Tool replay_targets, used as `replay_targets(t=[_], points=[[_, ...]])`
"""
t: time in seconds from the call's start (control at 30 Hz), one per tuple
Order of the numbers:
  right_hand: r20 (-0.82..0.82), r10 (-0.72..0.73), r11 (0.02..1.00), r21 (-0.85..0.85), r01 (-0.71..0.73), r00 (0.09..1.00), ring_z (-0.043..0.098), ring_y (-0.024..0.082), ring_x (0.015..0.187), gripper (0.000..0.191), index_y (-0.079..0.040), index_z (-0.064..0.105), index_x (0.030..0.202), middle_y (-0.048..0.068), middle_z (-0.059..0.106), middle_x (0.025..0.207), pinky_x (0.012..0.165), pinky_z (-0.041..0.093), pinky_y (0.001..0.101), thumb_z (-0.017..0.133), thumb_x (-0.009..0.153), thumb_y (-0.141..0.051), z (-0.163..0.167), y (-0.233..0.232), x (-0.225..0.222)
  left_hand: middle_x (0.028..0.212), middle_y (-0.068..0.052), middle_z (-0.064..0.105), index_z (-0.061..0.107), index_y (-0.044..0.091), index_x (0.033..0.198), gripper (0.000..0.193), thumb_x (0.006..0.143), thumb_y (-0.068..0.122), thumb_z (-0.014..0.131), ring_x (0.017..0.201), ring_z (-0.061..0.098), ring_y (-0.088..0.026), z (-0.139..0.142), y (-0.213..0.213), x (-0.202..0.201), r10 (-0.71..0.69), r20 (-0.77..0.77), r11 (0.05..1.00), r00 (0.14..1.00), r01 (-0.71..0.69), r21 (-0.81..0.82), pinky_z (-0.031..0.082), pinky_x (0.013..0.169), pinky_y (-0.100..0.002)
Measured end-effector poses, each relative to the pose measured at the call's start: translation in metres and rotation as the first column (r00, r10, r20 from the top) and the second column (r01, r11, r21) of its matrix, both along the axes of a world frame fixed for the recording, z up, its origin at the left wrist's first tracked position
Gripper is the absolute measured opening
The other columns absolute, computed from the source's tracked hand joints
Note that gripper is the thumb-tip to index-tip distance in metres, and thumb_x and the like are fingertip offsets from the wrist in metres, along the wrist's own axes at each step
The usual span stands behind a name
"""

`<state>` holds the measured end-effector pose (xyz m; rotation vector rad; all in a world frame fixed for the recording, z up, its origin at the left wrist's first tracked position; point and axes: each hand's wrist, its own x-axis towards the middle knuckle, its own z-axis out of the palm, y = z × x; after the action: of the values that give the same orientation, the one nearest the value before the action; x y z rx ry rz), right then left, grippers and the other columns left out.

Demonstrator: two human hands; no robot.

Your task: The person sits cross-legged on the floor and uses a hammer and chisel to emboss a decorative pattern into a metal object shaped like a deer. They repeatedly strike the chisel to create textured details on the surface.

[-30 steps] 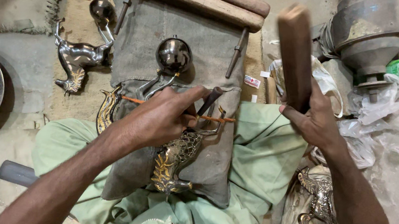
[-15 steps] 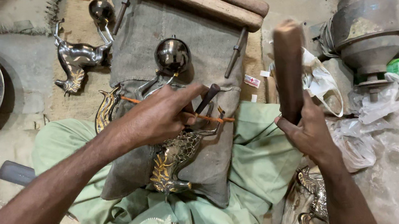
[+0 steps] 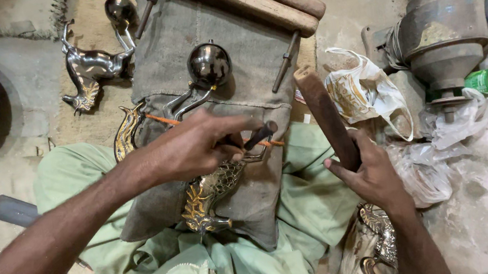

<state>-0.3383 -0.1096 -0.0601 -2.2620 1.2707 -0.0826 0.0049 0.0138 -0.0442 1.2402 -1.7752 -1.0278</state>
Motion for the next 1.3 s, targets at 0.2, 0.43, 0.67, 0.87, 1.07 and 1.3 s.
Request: replay_targets(t=[0.2,0.43,0.67,0.87,1.07,1.3], points=[[0.198,-0.053,0.997,-0.046,0.063,0.979,0.068,0.017,0.071,0.058,-0.005,0.059,0.12,0.011,0.072,0.081,0.064,0.055,0.0347,0.087,0.076,-0.032,-0.009,0.022,-0.012,0.072,-0.005,0.078,0.062,0.021,0.139,0.048,0.092,0.011,0.066,0.054,0.07,-0.013,-0.006,0.001,-0.009,-0.03,0.143,0.997,0.989,0.02,0.072,0.057,0.05,-0.036],[0.341,-0.076,0.98,-0.149,0.133,0.937,0.067,0.019,0.077,0.057,-0.005,0.058,0.123,0.012,0.072,0.088,0.068,0.056,0.0344,0.089,0.08,-0.026,-0.026,0.039,-0.031,0.08,-0.012,0.076,0.059,0.02,0.14,0.054,0.088,0.004,0.067,0.06,0.074,-0.025,0.004,0.006,-0.008,-0.045,0.107,0.999,0.993,0.047,-0.018,0.053,0.054,-0.047],[0.321,0.02,0.917,-0.383,0.11,0.947,0.069,0.018,0.078,0.057,-0.006,0.059,0.122,0.011,0.071,0.09,0.071,0.057,0.035,0.091,0.079,-0.024,-0.036,0.052,-0.046,0.082,-0.016,0.076,0.059,0.024,0.139,0.075,0.069,-0.004,0.065,0.068,0.072,-0.039,0.013,0.008,-0.017,-0.04,0.288,0.991,0.957,0.074,-0.11,0.053,0.059,-0.054],[0.371,-0.12,0.95,-0.226,0.215,0.921,0.069,0.019,0.073,0.039,-0.004,0.067,0.109,0.012,0.071,0.085,0.067,0.056,0.0328,0.089,0.079,-0.016,-0.054,0.074,-0.052,0.081,-0.018,0.073,0.058,0.026,0.137,0.068,0.074,0.0,0.065,0.072,0.07,-0.042,0.02,0.006,-0.02,-0.072,0.409,0.996,0.91,0.086,-0.016,0.053,0.062,-0.056],[0.483,-0.13,0.949,-0.193,0.25,0.866,0.064,0.015,0.069,0.041,0.0,0.065,0.111,0.007,0.067,0.083,0.063,0.052,0.0295,0.088,0.08,-0.014,-0.069,0.089,-0.049,0.081,-0.016,0.074,0.058,0.029,0.137,0.07,0.073,-0.001,0.065,0.072,0.071,-0.041,0.025,0.006,-0.021,-0.072,0.417,0.997,0.906,0.07,0.02,0.053,0.061,-0.056],[0.364,-0.163,0.943,-0.217,0.253,0.917,0.067,0.013,0.071,0.047,-0.001,0.065,0.11,0.007,0.072,0.084,0.066,0.056,0.0298,0.091,0.076,-0.019,-0.066,0.083,-0.044,0.098,-0.016,0.076,0.059,0.025,0.135,0.074,0.068,-0.006,0.064,0.08,0.072,-0.04,0.017,0.01,-0.018,-0.06,0.356,0.996,0.932,0.077,-0.033,0.055,0.065,-0.055]])
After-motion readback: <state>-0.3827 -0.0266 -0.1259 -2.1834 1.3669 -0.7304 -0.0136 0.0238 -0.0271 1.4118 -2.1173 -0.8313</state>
